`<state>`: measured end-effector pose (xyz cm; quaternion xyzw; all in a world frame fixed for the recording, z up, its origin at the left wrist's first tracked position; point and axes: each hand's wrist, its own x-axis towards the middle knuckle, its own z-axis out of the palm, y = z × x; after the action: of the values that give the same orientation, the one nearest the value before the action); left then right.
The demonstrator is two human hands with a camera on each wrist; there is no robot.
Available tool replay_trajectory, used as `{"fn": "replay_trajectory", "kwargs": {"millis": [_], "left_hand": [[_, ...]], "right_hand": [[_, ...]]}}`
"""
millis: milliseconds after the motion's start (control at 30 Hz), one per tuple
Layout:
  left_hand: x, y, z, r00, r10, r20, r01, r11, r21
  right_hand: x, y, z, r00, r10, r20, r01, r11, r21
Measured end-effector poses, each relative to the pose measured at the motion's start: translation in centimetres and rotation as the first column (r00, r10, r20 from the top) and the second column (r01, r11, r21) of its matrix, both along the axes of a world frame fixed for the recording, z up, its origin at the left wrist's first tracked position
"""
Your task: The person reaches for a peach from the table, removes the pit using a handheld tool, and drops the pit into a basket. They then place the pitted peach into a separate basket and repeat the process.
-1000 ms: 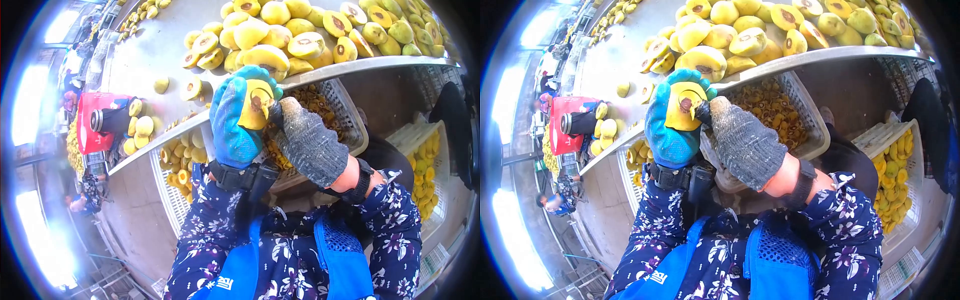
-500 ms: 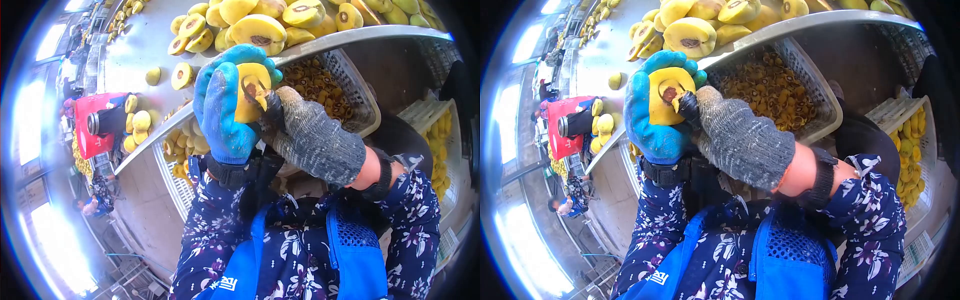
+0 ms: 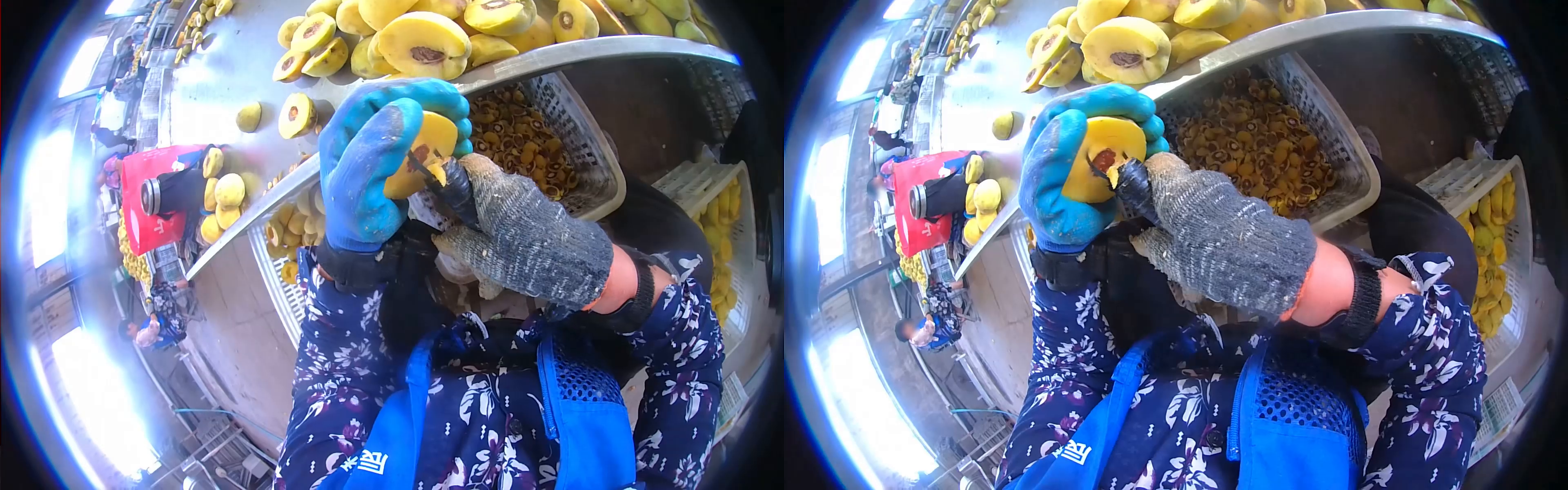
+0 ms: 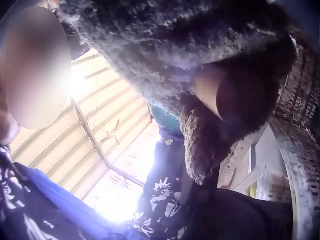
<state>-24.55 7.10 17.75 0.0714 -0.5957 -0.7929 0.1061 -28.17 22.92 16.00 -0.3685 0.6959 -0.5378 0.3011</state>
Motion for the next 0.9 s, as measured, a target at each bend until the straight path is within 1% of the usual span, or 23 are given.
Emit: {"fn": "replay_trajectory", "kwargs": {"millis": [33, 67, 100, 133, 167, 200, 233, 300, 333, 400, 433, 500, 533, 600, 633, 700, 733, 800, 833, 900], "left_hand": [[0.1, -0.3, 0.0, 1.000, 0.004, 0.003, -0.004, 1.000, 0.001], [0.0, -0.6, -0.2, 0.998, -0.044, 0.050, 0.047, 0.997, -0.057], [0.0, -0.8, -0.3, 0.991, -0.090, 0.098, 0.101, 0.989, -0.112], [-0.1, -0.3, -0.4, 0.991, -0.090, 0.097, 0.101, 0.988, -0.115], [-0.1, 0.1, -0.6, 0.997, -0.037, 0.072, 0.045, 0.993, -0.109], [-0.3, 0.4, -0.7, 0.999, 0.014, 0.047, -0.009, 0.995, -0.100], [-0.3, 0.5, -0.7, 0.999, 0.010, 0.045, -0.006, 0.995, -0.099], [-0.4, 0.7, -1.0, 0.993, 0.111, 0.033, -0.108, 0.991, -0.075], [-0.5, 1.0, -1.0, 0.994, 0.109, 0.032, -0.106, 0.991, -0.075], [-0.3, 1.5, -1.2, 0.984, 0.175, -0.019, -0.176, 0.981, -0.078], [-0.3, 1.5, -1.4, 0.985, 0.174, -0.017, -0.175, 0.982, -0.078], [-0.3, 1.4, -1.8, 0.977, 0.201, -0.073, -0.209, 0.969, -0.129], [-0.4, 1.4, -1.9, 0.977, 0.201, -0.072, -0.209, 0.969, -0.129], [-0.3, 1.2, -2.0, 0.970, 0.215, -0.113, -0.217, 0.976, 0.001], [-0.3, 1.1, -2.0, 0.970, 0.215, -0.110, -0.216, 0.976, 0.001], [-0.3, 1.0, -2.0, 0.970, 0.210, -0.125, -0.214, 0.977, -0.017], [-0.3, 1.2, -1.9, 0.970, 0.212, -0.120, -0.215, 0.976, -0.016], [-0.4, 1.5, -1.7, 0.949, 0.258, -0.182, -0.275, 0.958, -0.076], [-0.5, 1.6, -1.8, 0.949, 0.258, -0.182, -0.275, 0.958, -0.077], [-0.6, 1.5, -2.0, 0.945, 0.262, -0.195, -0.281, 0.956, -0.078]], "right_hand": [[-0.2, 0.1, 0.5, 1.000, 0.004, 0.003, -0.004, 1.000, 0.001], [-0.6, 0.4, 1.3, 0.973, 0.047, 0.227, -0.065, 0.995, 0.075], [-1.0, 0.5, 1.8, 0.895, 0.067, 0.441, -0.139, 0.981, 0.133], [-0.7, 0.7, 1.2, 0.896, 0.069, 0.439, -0.139, 0.982, 0.130], [-0.3, 0.6, 0.4, 0.973, 0.051, 0.224, -0.072, 0.994, 0.087], [-0.1, 0.5, -0.1, 1.000, 0.014, -0.002, -0.014, 0.999, 0.030], [-0.1, 0.3, -0.2, 1.000, 0.011, -0.004, -0.011, 0.999, 0.031], [-0.4, -0.1, -0.3, 0.997, -0.007, 0.076, 0.008, 1.000, -0.017], [-0.4, -0.2, -0.6, 0.997, -0.008, 0.075, 0.010, 1.000, -0.017], [-0.1, -0.3, -1.3, 0.992, -0.064, -0.106, 0.059, 0.997, -0.049], [-0.2, -0.4, -1.2, 0.992, -0.065, -0.104, 0.060, 0.997, -0.049], [-0.3, -0.6, -1.0, 0.994, -0.091, -0.058, 0.095, 0.993, 0.067], [-0.3, -0.8, -1.0, 0.994, -0.091, -0.057, 0.095, 0.993, 0.068], [-0.4, -1.0, -1.2, 0.992, -0.099, -0.075, 0.104, 0.993, 0.055], [-0.5, -1.0, -1.2, 0.992, -0.100, -0.072, 0.104, 0.993, 0.055], [-0.6, -0.9, -1.1, 0.993, -0.072, -0.093, 0.066, 0.995, -0.072], [-0.6, -1.0, -1.1, 0.994, -0.070, -0.089, 0.064, 0.995, -0.070], [-0.7, -1.2, -0.8, 0.992, -0.092, 0.091, 0.086, 0.994, 0.072], [-0.6, -1.3, -1.1, 0.992, -0.092, 0.092, 0.086, 0.994, 0.071], [-0.3, -1.4, -2.0, 0.992, -0.126, 0.010, 0.123, 0.982, 0.146]]}}
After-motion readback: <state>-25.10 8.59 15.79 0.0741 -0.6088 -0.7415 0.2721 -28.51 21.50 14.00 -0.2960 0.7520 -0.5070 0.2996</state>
